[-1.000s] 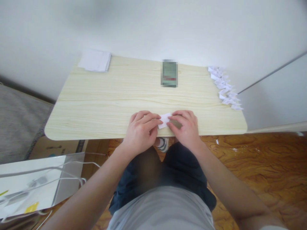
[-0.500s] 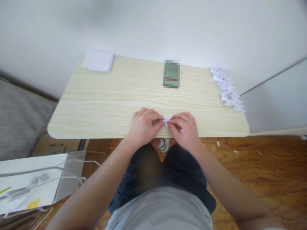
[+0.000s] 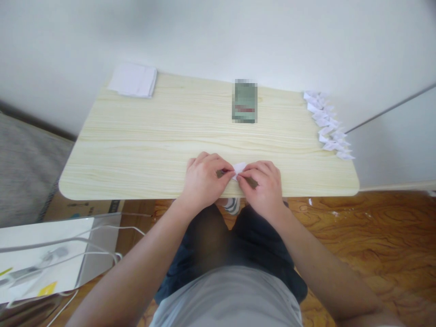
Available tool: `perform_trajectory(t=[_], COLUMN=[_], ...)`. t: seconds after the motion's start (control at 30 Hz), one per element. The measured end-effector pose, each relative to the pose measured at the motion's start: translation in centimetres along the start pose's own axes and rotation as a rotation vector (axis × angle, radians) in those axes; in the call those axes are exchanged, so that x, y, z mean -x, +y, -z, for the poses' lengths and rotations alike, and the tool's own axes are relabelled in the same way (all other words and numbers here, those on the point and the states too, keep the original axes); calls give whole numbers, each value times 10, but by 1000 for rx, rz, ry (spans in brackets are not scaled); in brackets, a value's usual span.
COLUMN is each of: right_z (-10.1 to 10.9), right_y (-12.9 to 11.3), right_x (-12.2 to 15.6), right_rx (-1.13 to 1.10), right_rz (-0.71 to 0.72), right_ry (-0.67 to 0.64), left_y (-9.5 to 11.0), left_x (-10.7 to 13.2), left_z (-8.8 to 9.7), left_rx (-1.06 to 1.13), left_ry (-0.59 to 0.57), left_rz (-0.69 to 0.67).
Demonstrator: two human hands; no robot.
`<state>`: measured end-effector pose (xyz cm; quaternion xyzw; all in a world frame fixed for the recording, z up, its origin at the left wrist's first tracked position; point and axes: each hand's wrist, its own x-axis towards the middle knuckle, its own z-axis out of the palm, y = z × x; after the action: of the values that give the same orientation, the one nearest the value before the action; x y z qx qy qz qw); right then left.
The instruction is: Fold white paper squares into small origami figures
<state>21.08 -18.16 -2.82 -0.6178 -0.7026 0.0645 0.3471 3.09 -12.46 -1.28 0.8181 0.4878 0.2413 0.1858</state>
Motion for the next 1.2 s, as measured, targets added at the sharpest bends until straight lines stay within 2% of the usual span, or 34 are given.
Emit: perform_trajectory(t=[0.77, 1.2], right_z=[1, 2], right_y=[0, 1], right_x=[0, 0], right_rx=[32, 38], right_rz=[3, 17], right_ry=[-32, -40], left_y=[-2, -10], left_x=[0, 3], left_z=[0, 3], left_rx=[-10, 4], left_ry=[7, -20], left_rz=[-27, -102])
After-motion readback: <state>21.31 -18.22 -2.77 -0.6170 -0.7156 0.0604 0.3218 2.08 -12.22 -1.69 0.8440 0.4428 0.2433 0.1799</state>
